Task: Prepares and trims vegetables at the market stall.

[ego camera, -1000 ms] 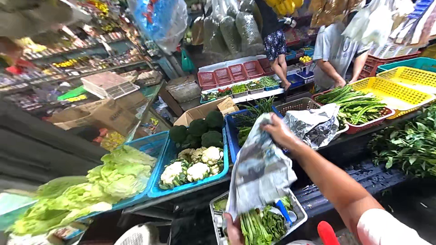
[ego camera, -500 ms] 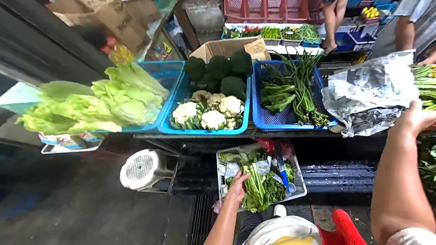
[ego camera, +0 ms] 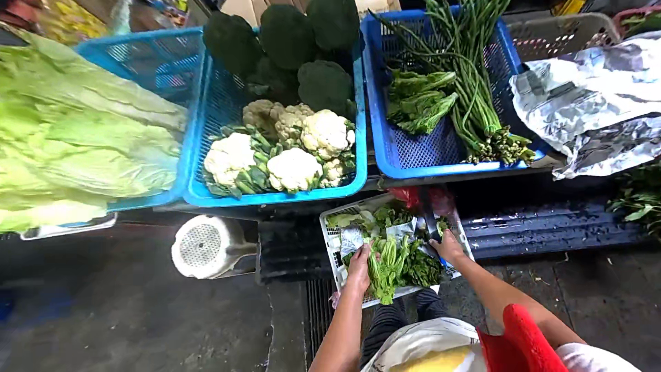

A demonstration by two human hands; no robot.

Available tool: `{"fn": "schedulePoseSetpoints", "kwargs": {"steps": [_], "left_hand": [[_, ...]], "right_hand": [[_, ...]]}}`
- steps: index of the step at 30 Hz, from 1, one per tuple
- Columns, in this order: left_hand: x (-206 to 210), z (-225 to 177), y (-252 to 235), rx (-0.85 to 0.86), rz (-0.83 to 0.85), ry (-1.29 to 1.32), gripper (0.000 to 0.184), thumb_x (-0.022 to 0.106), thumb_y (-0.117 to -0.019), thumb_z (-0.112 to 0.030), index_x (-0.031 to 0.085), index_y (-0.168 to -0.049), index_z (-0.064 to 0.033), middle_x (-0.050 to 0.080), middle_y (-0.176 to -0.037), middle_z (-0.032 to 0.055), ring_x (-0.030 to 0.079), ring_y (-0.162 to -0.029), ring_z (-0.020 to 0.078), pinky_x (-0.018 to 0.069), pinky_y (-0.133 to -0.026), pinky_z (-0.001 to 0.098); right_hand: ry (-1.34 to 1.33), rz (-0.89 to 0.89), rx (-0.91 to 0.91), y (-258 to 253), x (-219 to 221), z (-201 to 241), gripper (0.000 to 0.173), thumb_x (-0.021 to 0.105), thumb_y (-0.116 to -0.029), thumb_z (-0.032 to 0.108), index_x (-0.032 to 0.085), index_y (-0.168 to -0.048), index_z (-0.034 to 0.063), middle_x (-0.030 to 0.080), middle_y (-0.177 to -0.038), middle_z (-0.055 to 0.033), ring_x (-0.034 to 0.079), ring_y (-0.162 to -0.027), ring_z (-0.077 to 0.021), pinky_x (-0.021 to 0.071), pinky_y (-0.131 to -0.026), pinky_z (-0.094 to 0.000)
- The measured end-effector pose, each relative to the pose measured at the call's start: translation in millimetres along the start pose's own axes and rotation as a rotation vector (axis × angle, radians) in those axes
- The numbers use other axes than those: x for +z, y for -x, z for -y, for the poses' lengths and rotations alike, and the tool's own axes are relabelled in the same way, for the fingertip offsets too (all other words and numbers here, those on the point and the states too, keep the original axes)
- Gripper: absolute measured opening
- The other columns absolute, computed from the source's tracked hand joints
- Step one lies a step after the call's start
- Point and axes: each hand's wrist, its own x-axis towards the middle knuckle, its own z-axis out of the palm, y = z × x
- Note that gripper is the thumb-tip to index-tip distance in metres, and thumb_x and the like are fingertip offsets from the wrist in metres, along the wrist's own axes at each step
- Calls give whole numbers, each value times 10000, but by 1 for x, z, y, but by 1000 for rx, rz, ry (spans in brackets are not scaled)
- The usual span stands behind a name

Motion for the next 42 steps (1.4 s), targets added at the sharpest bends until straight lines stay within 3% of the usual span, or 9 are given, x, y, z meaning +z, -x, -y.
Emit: {"fn": "schedulePoseSetpoints", "kwargs": {"steps": [4, 10, 15, 17, 20, 27, 30, 37, 42], "left_hand": [[-5, -26, 8, 85, 127, 21, 382, 359, -1103, -106, 491, -1423, 53, 570, -1407, 176, 580, -1248, 188, 473, -1075, 370], [17, -79, 43, 266, 458, 164, 347, 627, -908, 41, 547, -1245, 47, 696, -1124, 99, 677, -1040, 164, 560, -964, 360], [12, -65, 17, 189, 201, -395, 330, 651, -985, -104, 622, -1283, 34, 694, -1142, 152, 670, -1012, 158, 544, -930, 336], [5, -52, 13, 135, 167, -422, 339, 604, -1022, -114, 609, -1326, 34, 680, -1222, 183, 665, -1089, 186, 527, -986, 360], [-2, -39, 13, 24, 173, -273, 308, 475, -1086, -128, 601, -1315, 35, 734, -1092, 153, 712, -972, 213, 576, -877, 391], [3, -28, 21, 43, 239, -239, 252, 529, -1063, -134, 622, -1197, 57, 735, -1000, 131, 706, -862, 189, 581, -820, 350], [17, -25, 28, 129, 188, -486, 300, 682, -960, -102, 647, -1213, 56, 697, -1155, 174, 667, -1079, 215, 528, -988, 393], [32, -23, 39, 211, 98, -693, 391, 702, -936, -148, 631, -1286, 11, 673, -1267, 176, 624, -1228, 248, 473, -1089, 439], [22, -27, 43, 266, -2, -691, 289, 673, -973, -184, 651, -1162, 33, 684, -1093, 195, 658, -1045, 281, 515, -955, 472]], "right_hand": [[22, -1, 43, -13, 10, 2, 689, 684, -978, 310, 401, -1488, -58, 490, -1482, -277, 494, -1388, -390, 402, -1158, -518], [76, 104, -8, -30, -3, -10, 662, 716, -951, 321, 462, -1482, 16, 562, -1425, -248, 542, -1333, -403, 416, -1122, -583], [2, 64, -41, -18, -11, -5, 580, 634, -982, 255, 471, -1490, 27, 594, -1387, -235, 585, -1286, -377, 442, -1099, -572], [-43, 42, -42, -6, -13, -8, 557, 554, -1025, 224, 401, -1534, 57, 657, -1256, -238, 696, -1071, -374, 555, -938, -556], [73, 30, -62, 23, -24, -8, 589, 526, -1028, 215, 353, -1571, 63, 633, -1308, -261, 634, -1195, -421, 479, -1037, -596], [321, -137, -483, 81, -14, -2, 416, 462, -1071, 336, 657, -1265, 23, 726, -1121, -200, 716, -1040, -378, 562, -905, -571], [367, -171, -703, 91, 0, 20, 326, 491, -1041, 244, 703, -1138, 16, 740, -1035, -203, 740, -950, -378, 590, -805, -563], [442, -106, -719, 97, 9, 66, 339, 409, -1066, 231, 671, -1210, 72, 731, -1060, -189, 733, -971, -371, 586, -783, -548], [459, 11, -651, 82, 3, 45, 372, 401, -1081, 265, 636, -1289, 65, 715, -1136, -208, 708, -1057, -396, 559, -866, -584]]}}
